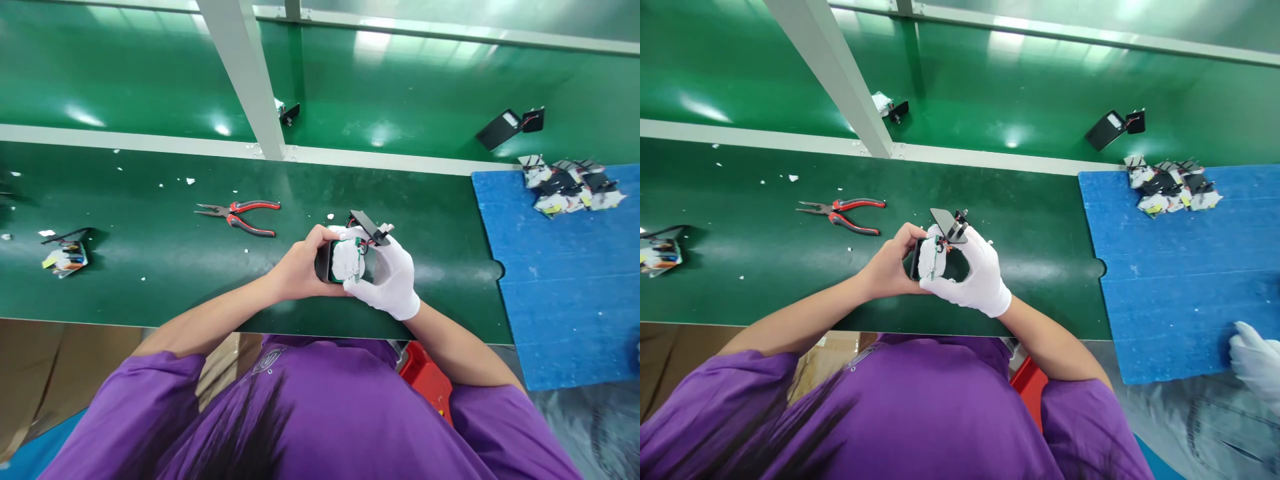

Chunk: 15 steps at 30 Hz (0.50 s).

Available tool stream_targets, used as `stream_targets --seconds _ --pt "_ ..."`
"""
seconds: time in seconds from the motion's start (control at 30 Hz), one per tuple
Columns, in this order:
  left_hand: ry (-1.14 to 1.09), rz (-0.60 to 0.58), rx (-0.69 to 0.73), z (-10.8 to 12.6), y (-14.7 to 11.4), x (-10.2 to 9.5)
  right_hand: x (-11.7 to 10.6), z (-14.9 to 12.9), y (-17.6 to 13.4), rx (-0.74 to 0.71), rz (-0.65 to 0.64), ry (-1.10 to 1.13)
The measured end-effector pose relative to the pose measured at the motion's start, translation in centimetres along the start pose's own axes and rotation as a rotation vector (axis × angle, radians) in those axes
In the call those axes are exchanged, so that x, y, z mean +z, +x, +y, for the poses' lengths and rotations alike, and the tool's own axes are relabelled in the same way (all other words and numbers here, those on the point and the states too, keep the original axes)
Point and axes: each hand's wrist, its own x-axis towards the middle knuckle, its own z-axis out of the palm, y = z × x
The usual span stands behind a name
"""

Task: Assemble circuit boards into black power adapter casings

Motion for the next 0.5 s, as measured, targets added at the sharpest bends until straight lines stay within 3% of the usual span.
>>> stream_targets --seconds 0.5 --pt "0.119 0.024 0.103 -0.38 -0.27 -0.22 -0.12 -0.23 0.03 -0.162 -0.017 -0.121"
